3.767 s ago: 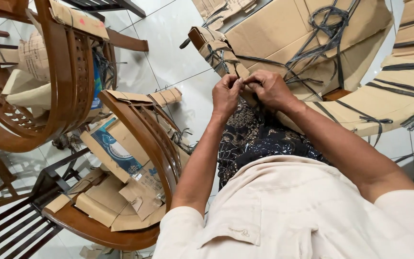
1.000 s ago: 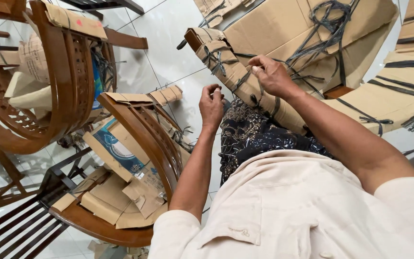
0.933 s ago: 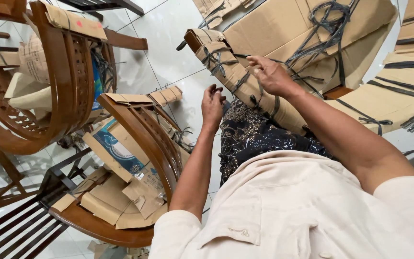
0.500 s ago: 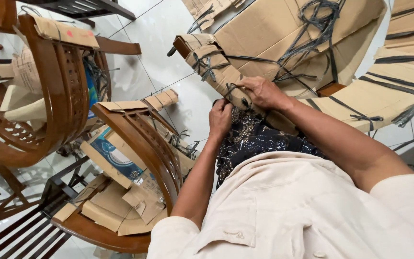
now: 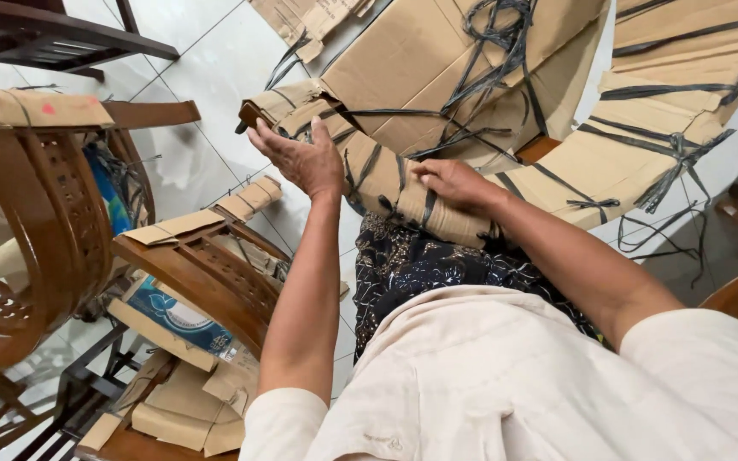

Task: Securing cardboard protective wrapping around wooden chair components using black plastic straps tied by hand.

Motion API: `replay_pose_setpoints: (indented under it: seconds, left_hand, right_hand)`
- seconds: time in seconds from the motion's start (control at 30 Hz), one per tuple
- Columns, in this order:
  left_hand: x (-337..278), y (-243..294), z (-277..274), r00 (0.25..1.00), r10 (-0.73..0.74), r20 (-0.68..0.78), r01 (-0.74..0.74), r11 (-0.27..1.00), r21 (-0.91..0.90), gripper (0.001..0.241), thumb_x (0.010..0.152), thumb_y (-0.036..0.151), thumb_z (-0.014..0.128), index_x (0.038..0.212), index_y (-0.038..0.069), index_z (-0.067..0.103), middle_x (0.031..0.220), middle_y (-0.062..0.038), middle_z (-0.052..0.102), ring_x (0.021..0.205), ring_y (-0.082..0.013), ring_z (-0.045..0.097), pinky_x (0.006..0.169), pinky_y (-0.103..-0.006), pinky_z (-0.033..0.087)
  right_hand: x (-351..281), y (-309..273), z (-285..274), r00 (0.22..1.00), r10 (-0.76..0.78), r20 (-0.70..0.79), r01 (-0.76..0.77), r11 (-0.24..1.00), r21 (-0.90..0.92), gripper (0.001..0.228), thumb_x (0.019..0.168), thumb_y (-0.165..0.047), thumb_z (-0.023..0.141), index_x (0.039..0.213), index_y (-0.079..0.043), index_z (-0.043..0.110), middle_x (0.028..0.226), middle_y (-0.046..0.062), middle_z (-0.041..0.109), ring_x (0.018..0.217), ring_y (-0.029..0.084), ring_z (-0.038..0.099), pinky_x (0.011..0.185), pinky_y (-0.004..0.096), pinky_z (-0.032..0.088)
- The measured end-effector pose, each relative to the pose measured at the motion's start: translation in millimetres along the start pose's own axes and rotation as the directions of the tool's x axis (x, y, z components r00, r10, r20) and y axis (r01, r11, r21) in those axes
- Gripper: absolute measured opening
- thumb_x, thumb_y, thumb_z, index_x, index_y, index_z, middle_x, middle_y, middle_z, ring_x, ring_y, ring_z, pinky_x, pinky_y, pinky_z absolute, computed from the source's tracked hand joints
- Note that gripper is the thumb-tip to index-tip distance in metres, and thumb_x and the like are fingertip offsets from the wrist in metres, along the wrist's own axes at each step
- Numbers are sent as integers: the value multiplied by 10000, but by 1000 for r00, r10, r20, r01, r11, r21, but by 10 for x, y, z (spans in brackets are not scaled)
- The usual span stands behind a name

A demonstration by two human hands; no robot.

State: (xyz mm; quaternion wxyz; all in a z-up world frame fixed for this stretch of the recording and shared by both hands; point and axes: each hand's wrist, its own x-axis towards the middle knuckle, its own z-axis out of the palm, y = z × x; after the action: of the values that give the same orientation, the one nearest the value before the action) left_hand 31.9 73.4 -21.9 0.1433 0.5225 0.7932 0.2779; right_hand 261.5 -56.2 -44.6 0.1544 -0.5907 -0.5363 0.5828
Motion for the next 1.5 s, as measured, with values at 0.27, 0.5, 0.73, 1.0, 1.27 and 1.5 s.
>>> replay_pose_setpoints:
  seconds: [0.27,0.5,0.73,1.0,1.27,1.5]
  left_hand:
    - [-76,52,44,999,-34,7,33,991,129,910,896,130,744,1637,176,217,1664,-191,176,1486,-492,380,1212,-591,412]
    - [-55,45,5,999,2,38,-12,966,257,854,965,167,670,1635,127,142,1703,-273,114,1605,-460,216,1290,-549,353]
    - [-61,169,-56,997,-49,66,28,959,281,869,980,169,674,1639,147,107,1721,-282,93,1636,-438,134,1343,-560,211]
    - [-61,129,9,1000,-19,4,17,970,242,856,914,140,651,1623,163,172,1695,-271,166,1575,-480,293,1201,-519,466]
    - [-45,175,9,997,-77,3,75,979,188,853,893,151,646,1609,181,184,1693,-270,179,1490,-482,436,964,-500,593]
    - [-34,59,68,998,-63,13,60,985,164,889,882,193,678,1615,167,175,1688,-260,173,1557,-449,294,1136,-487,510]
  right_hand:
    - [399,1990,-240,907,340,-249,-382,913,-145,327,1014,-348,585,1314,-299,703,1370,10,605,1291,301,583,1046,507,482]
    - [406,1357,-1131,740,623,-255,-665,734,-138,398,1049,-69,477,1424,-103,605,1715,97,108,1429,370,425,811,413,548]
    - [716,1677,-1170,708,691,-145,-698,655,-289,553,1125,-213,438,1638,-60,300,1717,33,3,1471,409,357,1032,550,440]
    - [569,1148,-1581,720,579,-382,-415,801,433,287,1032,-253,560,1216,-135,747,1331,95,695,1266,226,619,1082,382,441]
    - [-29,-11,-1953,773,381,-508,223,587,778,182,1037,-183,595,1057,-73,738,999,54,752,884,125,738,808,233,636]
    - [-326,-478,-1952,721,408,-560,396,420,816,159,1017,-118,590,1074,-28,708,930,111,717,807,196,717,675,265,622]
